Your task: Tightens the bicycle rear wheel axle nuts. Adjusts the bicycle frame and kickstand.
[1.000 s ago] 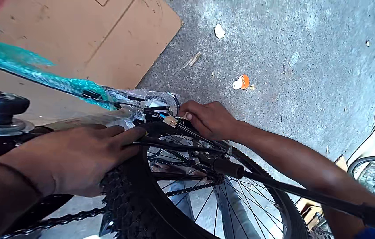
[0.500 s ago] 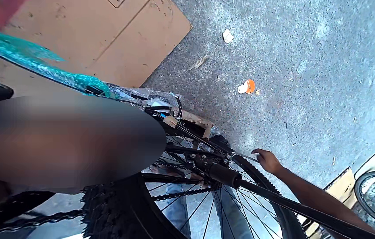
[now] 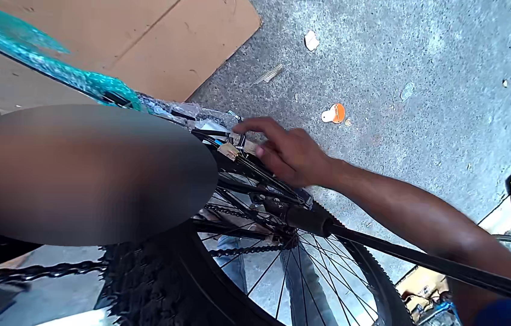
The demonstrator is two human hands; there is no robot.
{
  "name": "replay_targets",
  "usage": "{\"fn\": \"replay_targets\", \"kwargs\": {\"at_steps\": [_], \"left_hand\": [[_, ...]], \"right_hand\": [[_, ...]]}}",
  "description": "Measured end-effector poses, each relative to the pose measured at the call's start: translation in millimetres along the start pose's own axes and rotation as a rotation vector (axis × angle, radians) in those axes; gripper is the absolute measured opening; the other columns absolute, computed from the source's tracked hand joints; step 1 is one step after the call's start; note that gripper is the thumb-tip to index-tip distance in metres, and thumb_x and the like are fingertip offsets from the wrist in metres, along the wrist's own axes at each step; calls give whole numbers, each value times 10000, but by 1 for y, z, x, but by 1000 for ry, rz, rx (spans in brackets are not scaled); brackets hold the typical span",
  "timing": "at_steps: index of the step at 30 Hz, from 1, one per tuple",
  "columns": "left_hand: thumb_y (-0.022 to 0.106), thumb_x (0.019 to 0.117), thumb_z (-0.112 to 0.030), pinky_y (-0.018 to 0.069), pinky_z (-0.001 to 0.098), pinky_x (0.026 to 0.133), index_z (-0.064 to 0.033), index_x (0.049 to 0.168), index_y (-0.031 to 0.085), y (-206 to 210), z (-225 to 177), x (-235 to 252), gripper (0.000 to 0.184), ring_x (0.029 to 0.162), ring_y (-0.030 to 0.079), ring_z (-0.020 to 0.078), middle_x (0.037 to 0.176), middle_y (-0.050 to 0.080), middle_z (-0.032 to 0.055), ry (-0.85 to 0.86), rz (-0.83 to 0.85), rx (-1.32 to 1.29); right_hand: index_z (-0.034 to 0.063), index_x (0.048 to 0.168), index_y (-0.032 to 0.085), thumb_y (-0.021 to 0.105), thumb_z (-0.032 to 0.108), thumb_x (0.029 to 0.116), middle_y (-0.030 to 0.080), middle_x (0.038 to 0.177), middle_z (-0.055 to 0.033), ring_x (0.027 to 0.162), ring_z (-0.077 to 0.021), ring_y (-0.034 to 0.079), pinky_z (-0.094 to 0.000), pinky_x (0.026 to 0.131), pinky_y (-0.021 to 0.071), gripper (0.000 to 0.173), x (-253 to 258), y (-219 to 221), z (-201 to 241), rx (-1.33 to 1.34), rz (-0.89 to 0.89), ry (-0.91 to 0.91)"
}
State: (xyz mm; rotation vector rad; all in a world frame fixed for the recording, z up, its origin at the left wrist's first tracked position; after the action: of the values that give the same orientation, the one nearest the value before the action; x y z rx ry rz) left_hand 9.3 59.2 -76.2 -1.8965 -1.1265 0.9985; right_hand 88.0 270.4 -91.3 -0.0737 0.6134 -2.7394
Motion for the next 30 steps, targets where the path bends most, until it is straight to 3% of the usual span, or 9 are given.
{"fn": "replay_targets", "kwargs": {"at_steps": [4, 7, 9, 11, 15, 18, 22, 25, 30], "left_hand": [[880, 398, -314, 530, 448, 534, -148, 895, 741, 7, 0, -4, 542, 752, 651, 273, 1197, 634, 135, -48, -60, 21], [884, 304, -436, 537, 414, 541, -209, 906, 783, 16, 4, -8, 651, 798, 666, 234, 1249, 652, 92, -90, -109, 4], [881, 296, -368, 541, 412, 557, -193, 978, 769, 11, 5, -7, 713, 815, 663, 230, 1223, 647, 83, -73, -77, 18], [896, 375, -262, 541, 447, 565, -129, 1034, 745, 4, 2, -1, 689, 800, 649, 268, 1172, 638, 115, -20, -35, -6], [932, 372, -330, 557, 447, 589, -140, 1024, 744, 4, 2, 3, 704, 873, 666, 293, 1241, 633, 137, -24, 5, -10], [971, 320, -369, 560, 448, 608, -163, 1053, 743, 6, 1, 2, 795, 921, 659, 291, 1253, 620, 117, -60, 69, -33], [958, 387, -355, 553, 455, 592, -137, 1065, 739, 2, 3, 2, 745, 882, 663, 294, 1186, 644, 123, -32, 21, -47], [912, 466, -350, 516, 463, 530, -94, 1068, 704, -1, 1, 3, 686, 793, 637, 300, 1066, 610, 133, 67, -62, -53], [919, 352, -371, 481, 466, 480, -124, 1020, 706, -1, 4, 1, 743, 819, 637, 301, 1112, 606, 124, 76, -85, -74]], "right_hand": [[97, 1405, 567, 441, 151, 1048, 717, 900, -134, 777, -323, 700, -564, 716, 557, 383, 31, 70, -136, -171, 233, 342], [142, 1423, 574, 426, 241, 1080, 686, 1273, -178, 1177, -385, 661, -635, 975, 508, 387, -67, 101, -246, -232, 406, 868], [120, 1353, 639, 472, 173, 1030, 653, 1343, -180, 1256, -386, 615, -661, 1022, 467, 367, -173, 99, -275, -159, 418, 1110], [125, 1358, 649, 466, 93, 1013, 675, 1304, -177, 1206, -368, 644, -638, 1021, 482, 392, -287, 84, -237, -66, 369, 1191], [221, 1431, 566, 410, 295, 1034, 571, 633, -7, 528, -185, 544, -469, 542, 499, 434, -377, 4, -71, -192, 101, 1009], [141, 1406, 552, 342, 413, 1095, 540, 597, 40, 483, -98, 518, -345, 464, 469, 464, -305, -38, 31, -308, 57, 619], [148, 1286, 608, 401, 327, 1074, 533, 625, 33, 506, -77, 498, -259, 468, 420, 346, -174, -48, 71, -256, 33, 48], [77, 1272, 578, 422, 306, 1106, 496, 602, 6, 473, -77, 479, -259, 437, 435, 323, -103, -45, 64, -37, -90, -73], [-46, 1265, 525, 462, 124, 1069, 513, 595, 7, 468, -32, 479, -225, 443, 465, 267, -38, -23, 32, 236, -254, -83]]}}
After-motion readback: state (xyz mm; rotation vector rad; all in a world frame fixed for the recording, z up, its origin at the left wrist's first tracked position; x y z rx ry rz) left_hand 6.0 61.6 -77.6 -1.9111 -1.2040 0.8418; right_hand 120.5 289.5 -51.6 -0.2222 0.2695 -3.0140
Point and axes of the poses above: each hand's wrist, its own x-axis towards the middle knuckle, its own y-axis out of the palm, z = x × y, the point moved 6 cm from there along x, towards the middle knuckle
